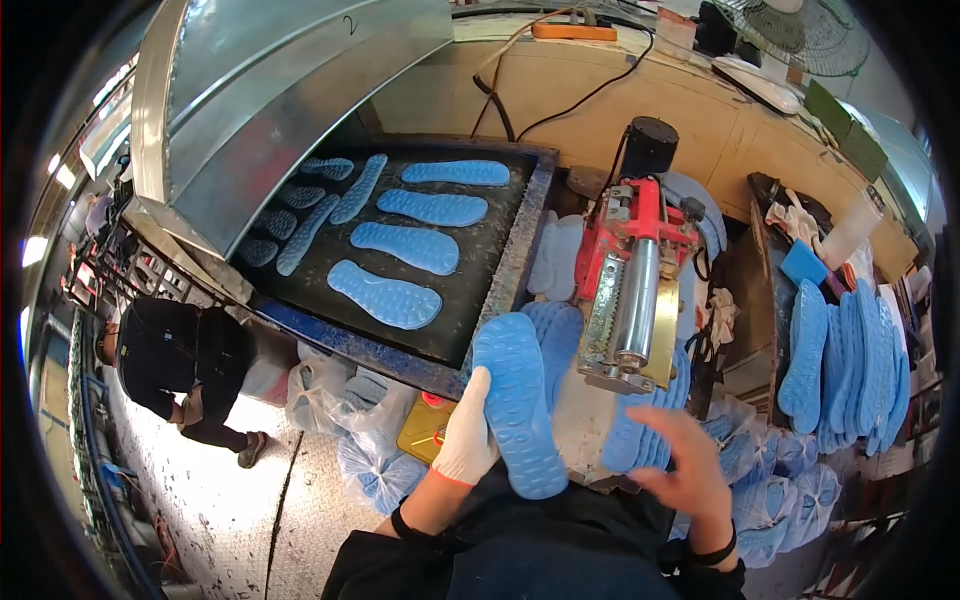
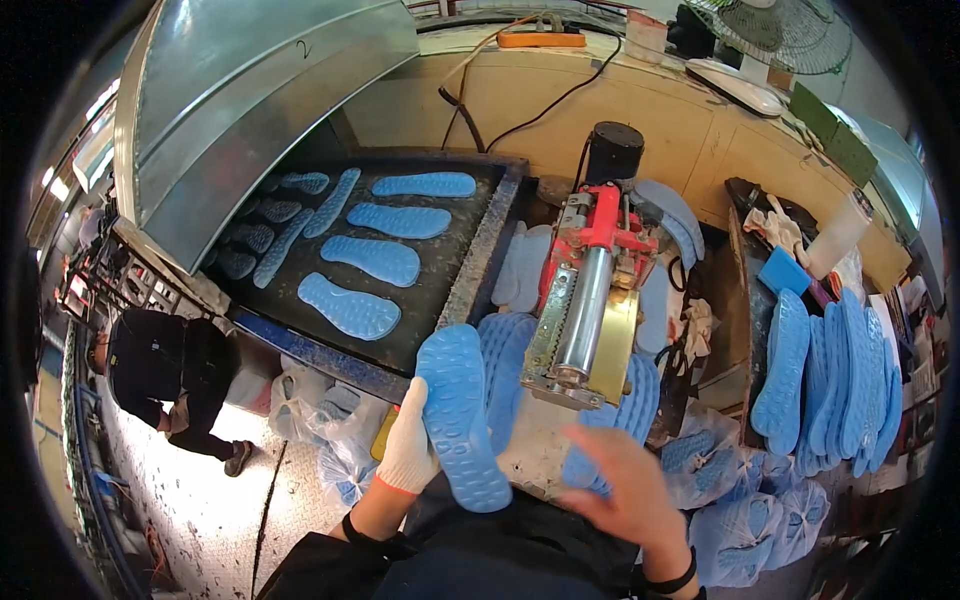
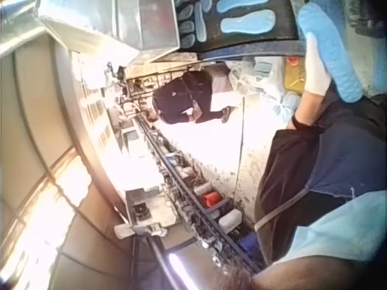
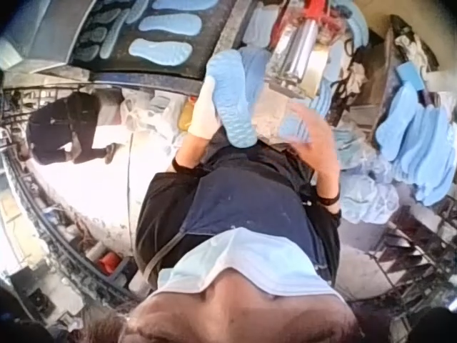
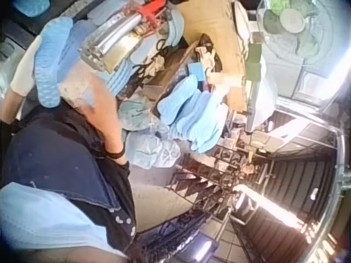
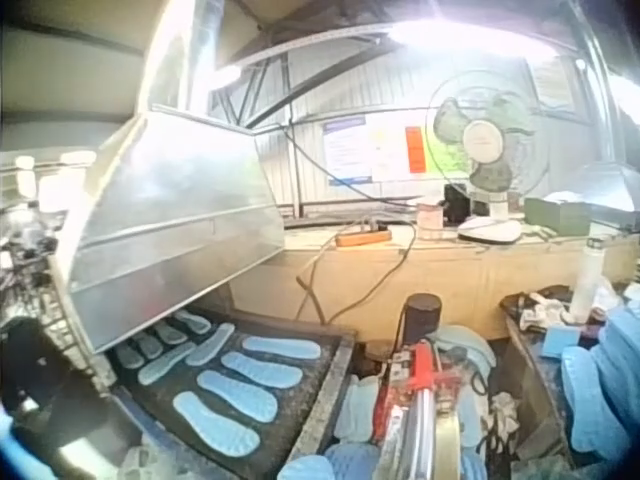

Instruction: Processing and stacking shoe soles at a manufacturing station.

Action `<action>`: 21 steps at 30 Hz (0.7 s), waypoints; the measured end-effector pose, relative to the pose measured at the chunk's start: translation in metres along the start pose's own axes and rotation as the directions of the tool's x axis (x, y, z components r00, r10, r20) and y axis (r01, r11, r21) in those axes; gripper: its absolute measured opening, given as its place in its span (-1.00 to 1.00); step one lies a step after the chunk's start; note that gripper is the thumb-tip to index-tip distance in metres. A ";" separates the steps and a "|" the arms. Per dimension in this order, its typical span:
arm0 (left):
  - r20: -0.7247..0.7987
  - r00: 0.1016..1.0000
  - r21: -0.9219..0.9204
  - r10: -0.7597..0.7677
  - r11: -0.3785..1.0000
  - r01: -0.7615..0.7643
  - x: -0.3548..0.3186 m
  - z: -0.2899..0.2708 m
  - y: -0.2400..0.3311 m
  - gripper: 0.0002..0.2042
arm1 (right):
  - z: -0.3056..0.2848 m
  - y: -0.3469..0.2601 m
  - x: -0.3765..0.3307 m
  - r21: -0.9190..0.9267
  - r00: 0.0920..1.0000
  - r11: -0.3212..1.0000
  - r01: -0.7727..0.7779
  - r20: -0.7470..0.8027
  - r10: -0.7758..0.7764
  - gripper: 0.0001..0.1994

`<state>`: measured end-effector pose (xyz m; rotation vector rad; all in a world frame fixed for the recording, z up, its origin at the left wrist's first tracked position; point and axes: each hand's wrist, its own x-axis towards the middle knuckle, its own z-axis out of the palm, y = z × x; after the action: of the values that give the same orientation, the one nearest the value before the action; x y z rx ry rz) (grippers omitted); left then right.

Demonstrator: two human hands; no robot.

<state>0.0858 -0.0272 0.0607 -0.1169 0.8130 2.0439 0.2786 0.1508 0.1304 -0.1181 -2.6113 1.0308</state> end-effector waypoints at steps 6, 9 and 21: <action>-0.066 0.997 0.181 -0.027 0.983 0.039 0.043 -0.023 -0.011 -0.50 | 0.002 0.076 -0.058 0.453 0.812 0.856 -0.248 -0.385 0.439 -0.73; -0.068 0.998 0.339 0.013 0.941 0.011 0.074 -0.033 -0.029 -0.45 | 0.026 0.128 -0.074 0.542 0.657 0.722 -0.430 -0.361 0.662 -0.77; -0.041 0.925 0.965 0.378 0.255 -0.062 0.118 -0.005 -0.029 -0.31 | 0.107 0.177 -0.034 -0.269 0.887 0.909 -0.320 -0.422 0.187 -0.86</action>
<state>0.0381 0.0651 -0.0020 0.4639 2.2546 1.4043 0.2674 0.2050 -0.0718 -0.6961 -2.4072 0.5508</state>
